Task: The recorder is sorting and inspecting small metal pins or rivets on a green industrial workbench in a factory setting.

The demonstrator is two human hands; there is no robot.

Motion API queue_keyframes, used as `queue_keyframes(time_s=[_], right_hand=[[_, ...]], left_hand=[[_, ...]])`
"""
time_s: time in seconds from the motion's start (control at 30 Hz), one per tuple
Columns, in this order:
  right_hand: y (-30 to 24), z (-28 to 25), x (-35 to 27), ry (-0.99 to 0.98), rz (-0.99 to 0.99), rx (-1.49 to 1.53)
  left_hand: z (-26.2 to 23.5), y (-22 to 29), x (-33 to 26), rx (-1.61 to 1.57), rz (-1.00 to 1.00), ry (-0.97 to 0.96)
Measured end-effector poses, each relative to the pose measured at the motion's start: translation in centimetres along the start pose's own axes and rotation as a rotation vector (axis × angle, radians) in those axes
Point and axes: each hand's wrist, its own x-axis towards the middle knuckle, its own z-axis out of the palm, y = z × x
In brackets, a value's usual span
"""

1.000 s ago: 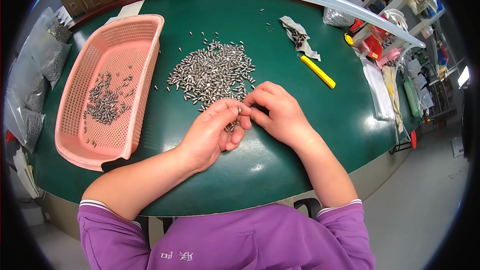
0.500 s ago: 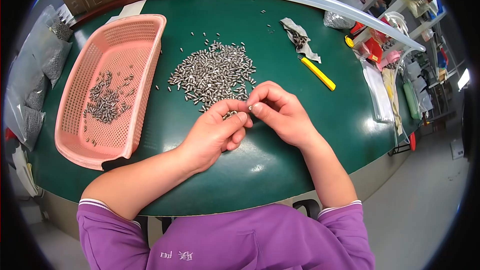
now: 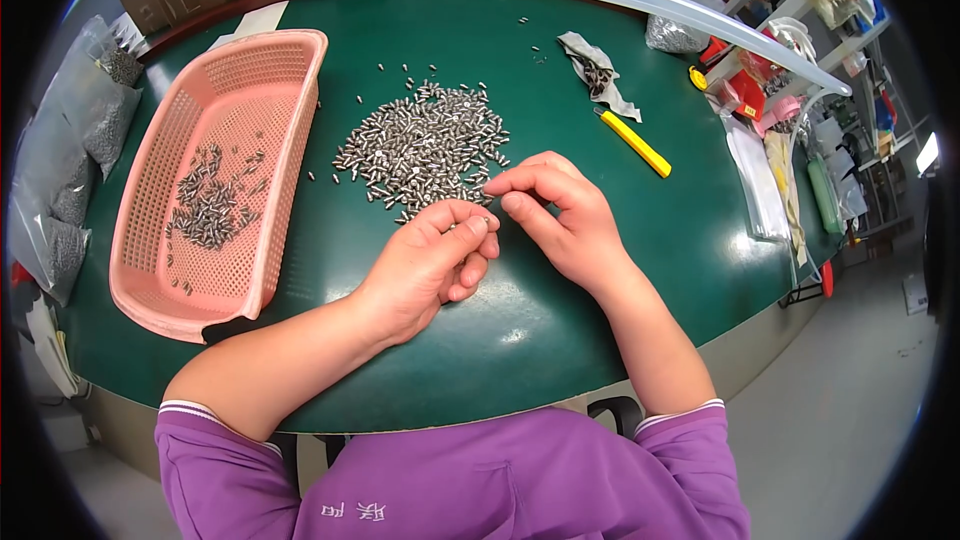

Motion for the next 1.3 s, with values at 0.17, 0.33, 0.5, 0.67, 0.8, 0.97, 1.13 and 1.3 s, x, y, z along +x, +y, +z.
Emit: queue_keyframes(time_s=[0.17, 0.33, 0.5, 0.67, 0.8, 0.97, 1.13, 1.3], right_hand=[[1.1, 0.6, -0.4, -0.07, 0.012, -0.257], [1.2, 0.7, -0.5, -0.077, -0.034, -0.282], [1.1, 0.4, -0.5, -0.099, -0.007, -0.268], [0.9, 0.3, -0.5, -0.108, 0.053, -0.214], [0.8, 0.4, -0.6, -0.109, -0.016, -0.282], [0.9, 0.3, -0.5, -0.107, -0.05, -0.334], [0.5, 0.2, -0.7, -0.086, 0.021, -0.263], [-0.1, 0.1, -0.3, -0.025, 0.236, 0.335]], left_hand=[[-0.1, 0.0, 0.1, -0.011, 0.014, -0.015], [0.1, 0.1, 0.0, -0.025, 0.005, -0.011], [0.0, 0.2, 0.0, -0.043, 0.01, -0.014], [0.0, 0.2, -0.1, -0.068, 0.022, 0.001], [0.1, 0.3, -0.2, -0.084, 0.032, 0.01], [0.1, 0.3, -0.2, -0.061, 0.018, 0.018], [0.0, 0.3, -0.1, -0.059, -0.001, -0.007], [0.1, 0.1, 0.0, -0.013, -0.009, 0.029]])
